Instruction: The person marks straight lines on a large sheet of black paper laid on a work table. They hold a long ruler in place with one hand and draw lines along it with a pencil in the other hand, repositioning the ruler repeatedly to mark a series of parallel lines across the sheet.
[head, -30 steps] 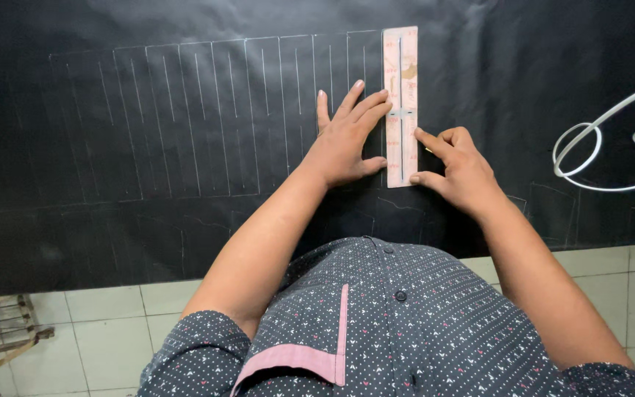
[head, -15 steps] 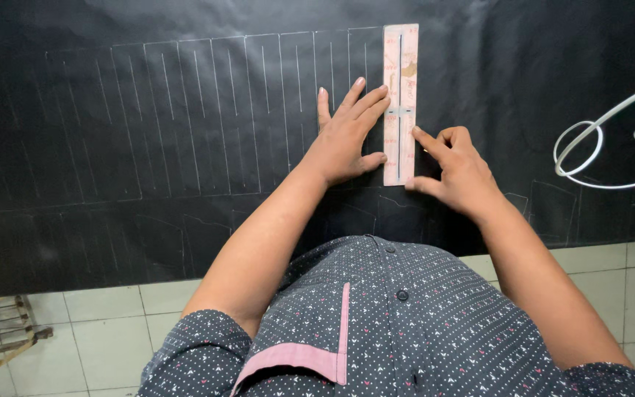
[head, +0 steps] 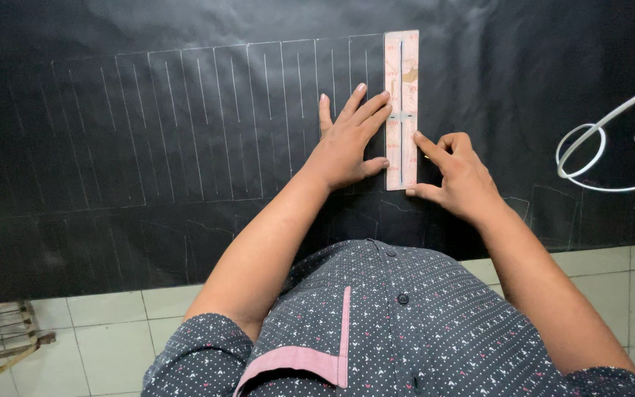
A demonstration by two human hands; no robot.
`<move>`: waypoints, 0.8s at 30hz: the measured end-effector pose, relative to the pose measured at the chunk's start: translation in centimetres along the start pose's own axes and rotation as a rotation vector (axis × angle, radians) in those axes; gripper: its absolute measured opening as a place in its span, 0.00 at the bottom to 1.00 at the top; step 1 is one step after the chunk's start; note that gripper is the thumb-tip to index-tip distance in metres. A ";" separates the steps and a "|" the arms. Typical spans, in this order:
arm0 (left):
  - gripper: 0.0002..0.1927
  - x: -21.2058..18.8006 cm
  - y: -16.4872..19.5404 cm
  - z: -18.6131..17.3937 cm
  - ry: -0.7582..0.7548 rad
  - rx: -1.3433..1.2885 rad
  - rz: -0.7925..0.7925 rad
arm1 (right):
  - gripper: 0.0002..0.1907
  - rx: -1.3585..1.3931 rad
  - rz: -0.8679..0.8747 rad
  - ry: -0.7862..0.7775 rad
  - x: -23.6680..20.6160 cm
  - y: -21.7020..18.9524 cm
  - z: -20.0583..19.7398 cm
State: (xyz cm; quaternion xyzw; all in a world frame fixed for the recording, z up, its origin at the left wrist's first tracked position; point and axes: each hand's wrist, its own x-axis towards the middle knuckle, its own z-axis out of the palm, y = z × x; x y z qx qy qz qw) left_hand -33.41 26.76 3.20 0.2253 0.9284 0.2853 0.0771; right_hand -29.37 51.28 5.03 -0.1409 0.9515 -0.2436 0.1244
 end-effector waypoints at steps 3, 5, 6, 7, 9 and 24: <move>0.49 0.0 -0.1 -0.1 0.006 -0.010 0.013 | 0.49 -0.007 -0.001 0.005 0.0 -0.1 0.0; 0.49 0.0 -0.2 -0.1 0.009 -0.019 0.019 | 0.49 0.005 0.012 -0.001 0.0 -0.1 0.1; 0.49 0.1 -0.2 -0.1 0.013 -0.016 0.022 | 0.49 0.010 0.017 -0.006 0.0 -0.1 0.1; 0.49 0.1 -0.3 -0.1 0.014 -0.015 0.023 | 0.50 0.009 0.003 0.001 0.0 0.0 0.1; 0.48 0.0 -0.3 0.0 0.012 -0.019 0.021 | 0.50 0.005 -0.025 0.015 0.0 0.1 0.1; 0.42 0.0 -0.1 -0.3 0.006 -0.009 0.033 | 0.48 -0.012 -0.047 0.032 0.0 0.1 0.3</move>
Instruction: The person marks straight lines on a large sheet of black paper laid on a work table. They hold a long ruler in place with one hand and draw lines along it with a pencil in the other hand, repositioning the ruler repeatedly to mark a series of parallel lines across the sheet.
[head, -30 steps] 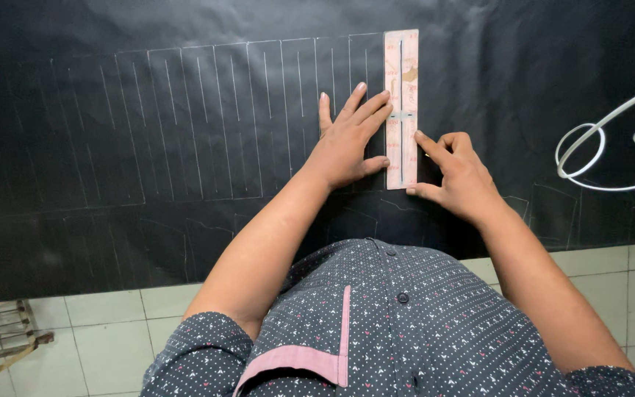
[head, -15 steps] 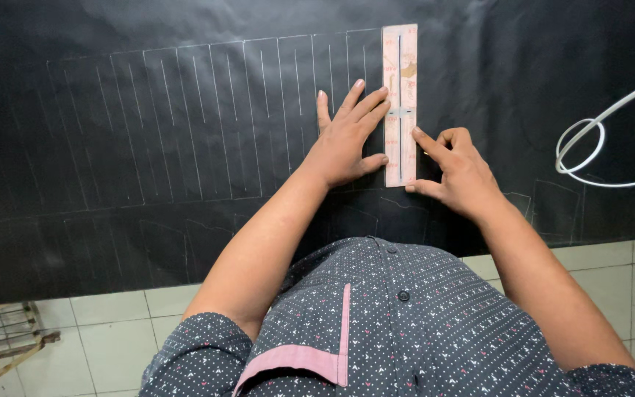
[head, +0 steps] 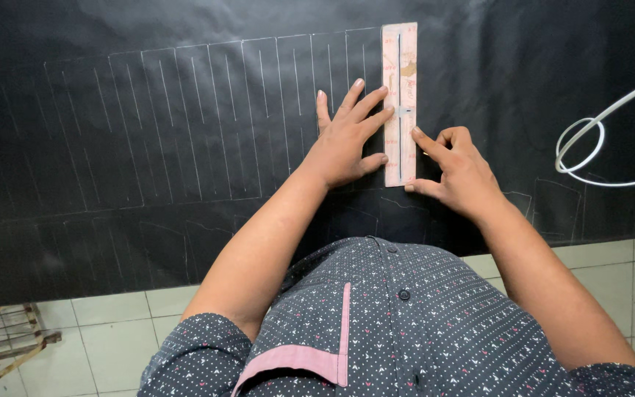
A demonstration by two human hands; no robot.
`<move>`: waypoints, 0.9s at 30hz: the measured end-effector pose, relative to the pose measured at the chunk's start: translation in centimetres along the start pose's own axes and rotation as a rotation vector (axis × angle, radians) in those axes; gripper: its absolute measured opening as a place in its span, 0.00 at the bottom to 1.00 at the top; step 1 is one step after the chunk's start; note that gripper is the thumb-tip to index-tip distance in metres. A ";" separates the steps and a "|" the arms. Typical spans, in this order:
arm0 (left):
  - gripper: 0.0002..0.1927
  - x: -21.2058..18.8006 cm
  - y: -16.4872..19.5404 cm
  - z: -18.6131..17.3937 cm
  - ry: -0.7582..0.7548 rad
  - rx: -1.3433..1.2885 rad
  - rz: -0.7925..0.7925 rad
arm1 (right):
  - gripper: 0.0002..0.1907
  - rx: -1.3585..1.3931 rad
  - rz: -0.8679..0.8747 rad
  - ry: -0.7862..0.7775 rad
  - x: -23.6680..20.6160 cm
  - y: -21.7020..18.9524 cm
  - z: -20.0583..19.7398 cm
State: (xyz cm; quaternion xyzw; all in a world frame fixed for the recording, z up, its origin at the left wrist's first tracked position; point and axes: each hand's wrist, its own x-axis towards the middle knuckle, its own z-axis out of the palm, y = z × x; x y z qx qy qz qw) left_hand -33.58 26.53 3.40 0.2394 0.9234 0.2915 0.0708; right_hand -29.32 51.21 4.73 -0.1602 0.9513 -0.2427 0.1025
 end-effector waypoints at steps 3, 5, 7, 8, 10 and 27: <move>0.43 0.0 0.3 0.0 -0.008 0.037 -0.009 | 0.47 -0.001 0.034 -0.027 0.0 0.4 0.2; 0.45 0.0 0.7 0.0 -0.042 0.064 -0.043 | 0.41 0.116 0.008 -0.035 0.5 1.1 -0.1; 0.44 0.0 0.9 0.0 -0.041 0.073 -0.048 | 0.27 0.198 -0.020 0.036 1.3 2.0 -0.8; 0.44 0.1 0.9 -0.1 -0.040 0.078 -0.052 | 0.17 0.222 -0.035 0.111 1.8 2.4 -1.2; 0.44 0.2 1.0 -0.1 -0.043 0.079 -0.052 | 0.10 0.276 -0.037 0.240 3.1 2.9 -1.8; 0.52 0.8 1.2 -0.4 -0.111 0.144 -0.093 | 0.10 0.763 -0.083 0.312 16.1 -2.2 -4.5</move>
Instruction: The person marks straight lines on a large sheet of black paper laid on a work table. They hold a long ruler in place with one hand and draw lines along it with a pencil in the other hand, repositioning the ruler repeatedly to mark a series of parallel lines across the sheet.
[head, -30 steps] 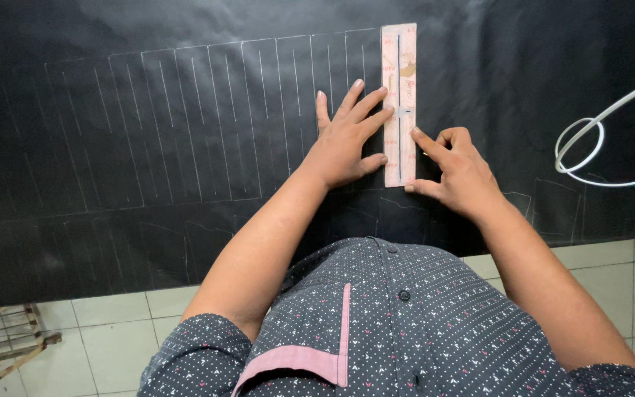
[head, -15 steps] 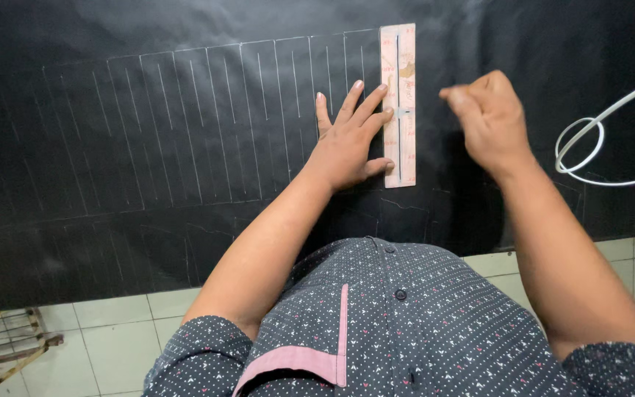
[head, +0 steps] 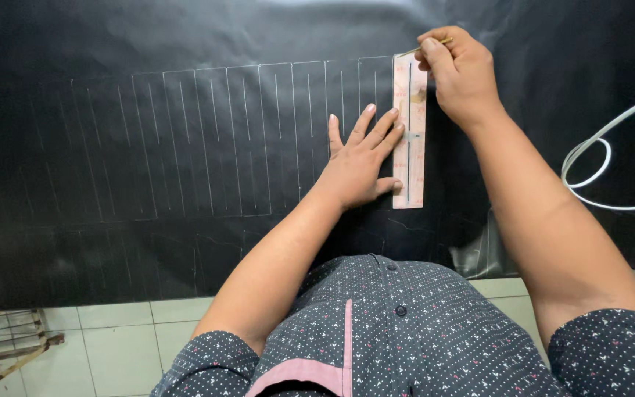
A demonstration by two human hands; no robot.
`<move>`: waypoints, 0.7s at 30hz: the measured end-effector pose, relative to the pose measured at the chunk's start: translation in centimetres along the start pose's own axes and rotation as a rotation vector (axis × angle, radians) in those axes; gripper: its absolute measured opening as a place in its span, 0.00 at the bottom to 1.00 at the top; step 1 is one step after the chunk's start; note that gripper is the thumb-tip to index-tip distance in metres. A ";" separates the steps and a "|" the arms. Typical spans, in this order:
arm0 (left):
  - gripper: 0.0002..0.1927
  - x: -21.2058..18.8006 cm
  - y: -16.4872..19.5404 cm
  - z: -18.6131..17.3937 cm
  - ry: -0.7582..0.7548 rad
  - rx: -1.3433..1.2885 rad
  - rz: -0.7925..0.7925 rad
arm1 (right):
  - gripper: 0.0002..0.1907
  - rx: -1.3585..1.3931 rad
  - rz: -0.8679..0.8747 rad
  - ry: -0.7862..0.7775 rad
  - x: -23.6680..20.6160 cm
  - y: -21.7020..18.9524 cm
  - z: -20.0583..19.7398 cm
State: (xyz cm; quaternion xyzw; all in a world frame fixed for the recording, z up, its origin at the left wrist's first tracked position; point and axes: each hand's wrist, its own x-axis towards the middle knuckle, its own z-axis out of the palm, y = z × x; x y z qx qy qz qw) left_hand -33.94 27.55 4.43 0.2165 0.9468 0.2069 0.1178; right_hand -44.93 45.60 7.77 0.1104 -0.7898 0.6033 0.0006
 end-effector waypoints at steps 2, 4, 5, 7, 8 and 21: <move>0.52 0.1 0.0 0.1 -0.019 -0.001 -0.008 | 0.10 -0.021 -0.012 -0.006 0.5 -0.3 0.1; 0.53 0.1 0.1 0.1 -0.011 -0.012 -0.007 | 0.10 -0.037 -0.009 -0.013 0.9 -0.5 0.3; 0.53 0.1 0.1 0.0 -0.006 -0.017 -0.004 | 0.10 -0.044 -0.001 -0.015 1.0 -0.5 0.4; 0.53 0.1 0.1 0.0 -0.028 -0.014 -0.016 | 0.10 -0.136 -0.021 -0.018 1.1 -0.5 0.2; 0.53 0.1 0.1 -0.1 -0.039 -0.012 -0.022 | 0.10 -0.220 -0.052 -0.019 1.0 -0.5 0.0; 0.53 0.2 0.2 -0.2 -0.059 -0.018 -0.027 | 0.06 -0.774 -0.442 0.028 -0.2 1.0 -3.0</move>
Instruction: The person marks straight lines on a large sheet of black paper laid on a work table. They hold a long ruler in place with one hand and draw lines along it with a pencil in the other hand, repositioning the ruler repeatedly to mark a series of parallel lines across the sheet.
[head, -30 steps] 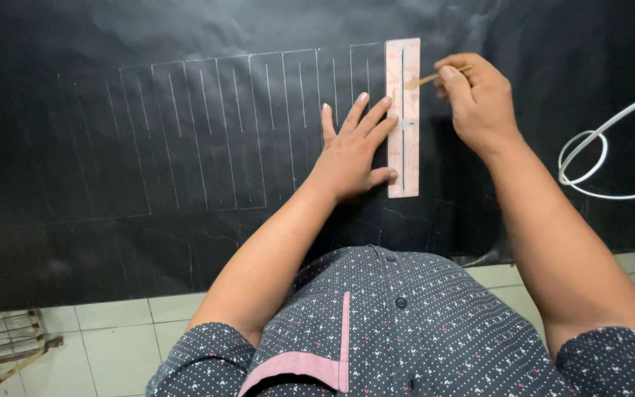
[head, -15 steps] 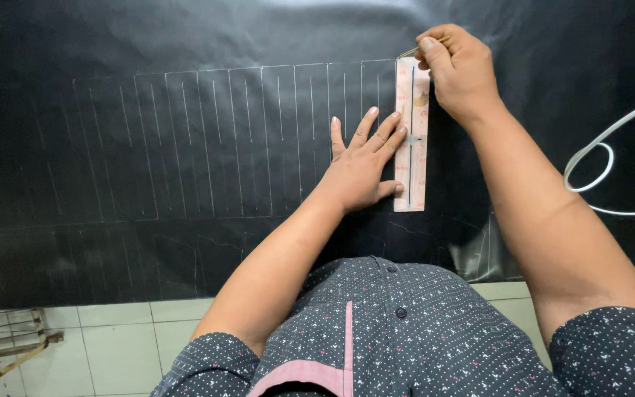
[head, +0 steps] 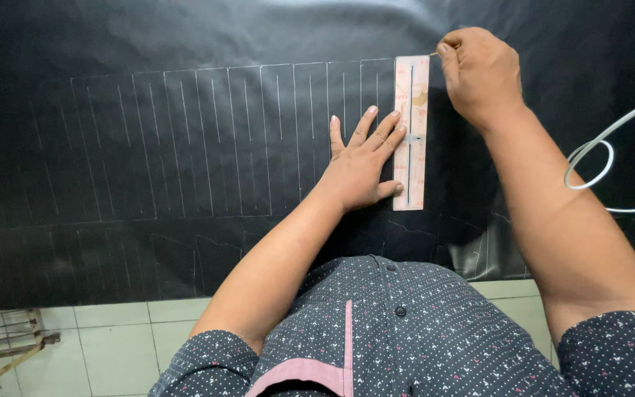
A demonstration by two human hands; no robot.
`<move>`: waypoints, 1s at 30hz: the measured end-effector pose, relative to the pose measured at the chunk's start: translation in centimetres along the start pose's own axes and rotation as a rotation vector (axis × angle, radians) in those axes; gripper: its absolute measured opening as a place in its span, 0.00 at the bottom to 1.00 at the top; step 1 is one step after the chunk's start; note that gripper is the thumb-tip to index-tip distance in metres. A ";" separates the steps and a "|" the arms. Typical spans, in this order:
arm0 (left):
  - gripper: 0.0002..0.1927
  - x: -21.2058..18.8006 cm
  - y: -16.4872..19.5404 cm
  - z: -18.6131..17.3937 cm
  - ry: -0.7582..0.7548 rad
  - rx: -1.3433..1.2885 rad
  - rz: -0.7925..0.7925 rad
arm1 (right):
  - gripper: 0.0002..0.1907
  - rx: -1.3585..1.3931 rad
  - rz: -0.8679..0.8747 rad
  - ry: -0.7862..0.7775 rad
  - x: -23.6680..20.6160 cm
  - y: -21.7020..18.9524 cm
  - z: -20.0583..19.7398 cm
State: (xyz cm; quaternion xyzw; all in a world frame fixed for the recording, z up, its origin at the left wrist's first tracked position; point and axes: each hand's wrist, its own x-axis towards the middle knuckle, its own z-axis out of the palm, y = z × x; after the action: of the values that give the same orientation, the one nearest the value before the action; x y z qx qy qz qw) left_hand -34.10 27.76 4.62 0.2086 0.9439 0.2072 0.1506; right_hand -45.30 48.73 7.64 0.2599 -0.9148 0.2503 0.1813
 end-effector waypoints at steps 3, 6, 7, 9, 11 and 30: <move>0.53 0.1 -0.1 0.1 0.017 0.005 0.011 | 0.05 -0.039 -0.005 0.005 -0.4 -0.2 0.2; 0.52 0.1 -0.2 0.1 0.031 0.014 0.024 | 0.05 -0.003 -0.010 -0.002 -1.2 -0.3 0.2; 0.52 0.1 -0.2 0.1 0.026 0.019 0.022 | 0.05 -0.005 -0.003 -0.019 -1.6 -0.4 0.0; 0.52 0.0 -0.1 0.1 0.028 0.020 0.018 | 0.06 -0.007 0.011 -0.056 -2.7 -0.9 -0.4; 0.53 0.0 -0.1 0.1 0.046 0.014 0.022 | 0.06 -0.030 0.022 -0.117 -4.6 -2.0 -1.2; 0.52 0.0 0.0 0.1 0.037 0.009 0.015 | 0.06 0.133 0.304 -0.283 -17.0 -10.0 -5.5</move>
State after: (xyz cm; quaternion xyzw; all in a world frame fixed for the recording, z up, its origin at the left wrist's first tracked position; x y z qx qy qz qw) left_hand -34.04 27.80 4.58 0.2125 0.9458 0.2079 0.1304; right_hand -24.93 50.89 7.93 0.1631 -0.9413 0.2955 -0.0065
